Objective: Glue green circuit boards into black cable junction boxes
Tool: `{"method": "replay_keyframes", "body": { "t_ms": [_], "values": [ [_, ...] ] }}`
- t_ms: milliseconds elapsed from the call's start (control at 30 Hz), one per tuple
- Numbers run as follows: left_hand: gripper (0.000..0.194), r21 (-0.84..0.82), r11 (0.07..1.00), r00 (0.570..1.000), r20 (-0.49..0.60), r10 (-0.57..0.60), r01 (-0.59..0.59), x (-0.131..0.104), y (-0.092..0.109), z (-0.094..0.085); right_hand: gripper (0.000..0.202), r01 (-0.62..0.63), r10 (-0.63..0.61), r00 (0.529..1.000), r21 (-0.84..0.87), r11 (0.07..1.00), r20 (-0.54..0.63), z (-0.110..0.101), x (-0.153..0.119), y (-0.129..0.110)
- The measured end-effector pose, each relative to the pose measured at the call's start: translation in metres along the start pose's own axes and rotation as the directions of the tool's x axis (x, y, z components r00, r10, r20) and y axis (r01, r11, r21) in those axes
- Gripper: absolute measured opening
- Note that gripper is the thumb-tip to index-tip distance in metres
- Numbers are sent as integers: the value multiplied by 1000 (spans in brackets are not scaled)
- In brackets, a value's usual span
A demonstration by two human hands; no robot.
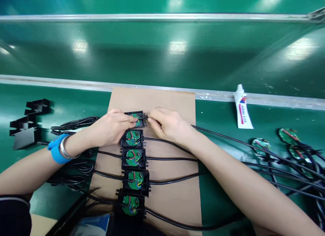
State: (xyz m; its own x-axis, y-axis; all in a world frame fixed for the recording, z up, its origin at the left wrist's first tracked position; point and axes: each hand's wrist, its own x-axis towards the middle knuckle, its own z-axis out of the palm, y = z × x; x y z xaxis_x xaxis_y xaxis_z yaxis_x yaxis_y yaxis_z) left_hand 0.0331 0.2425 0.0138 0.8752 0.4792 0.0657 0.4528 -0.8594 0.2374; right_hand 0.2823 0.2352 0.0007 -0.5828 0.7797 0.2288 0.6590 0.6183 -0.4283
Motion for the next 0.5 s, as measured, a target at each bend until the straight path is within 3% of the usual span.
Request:
{"method": "replay_keyframes", "body": {
  "t_ms": [67, 133, 333, 500],
  "values": [
    [32, 1, 1000, 1000, -6, 3, -3, -2, 0, -1, 24, 17, -16, 996, 5, 1000, -86, 10, -2, -2],
    [30, 8, 1000, 1000, 9, -24, 24, -1, 1, -2, 24, 25, -23, 996, 20, 999, -81, 14, -1, -2],
    [27, 68, 992, 992, 61, -114, 110, 3, 8, -6, 23, 35, -46, 992, 95, 995, 121, 2, 10, 4],
    [41, 84, 991, 994, 43, -105, 102, 2, 11, -3, 22, 8, -8, 977, 1, 1000, 211, 1, 13, 1]
  ]
}}
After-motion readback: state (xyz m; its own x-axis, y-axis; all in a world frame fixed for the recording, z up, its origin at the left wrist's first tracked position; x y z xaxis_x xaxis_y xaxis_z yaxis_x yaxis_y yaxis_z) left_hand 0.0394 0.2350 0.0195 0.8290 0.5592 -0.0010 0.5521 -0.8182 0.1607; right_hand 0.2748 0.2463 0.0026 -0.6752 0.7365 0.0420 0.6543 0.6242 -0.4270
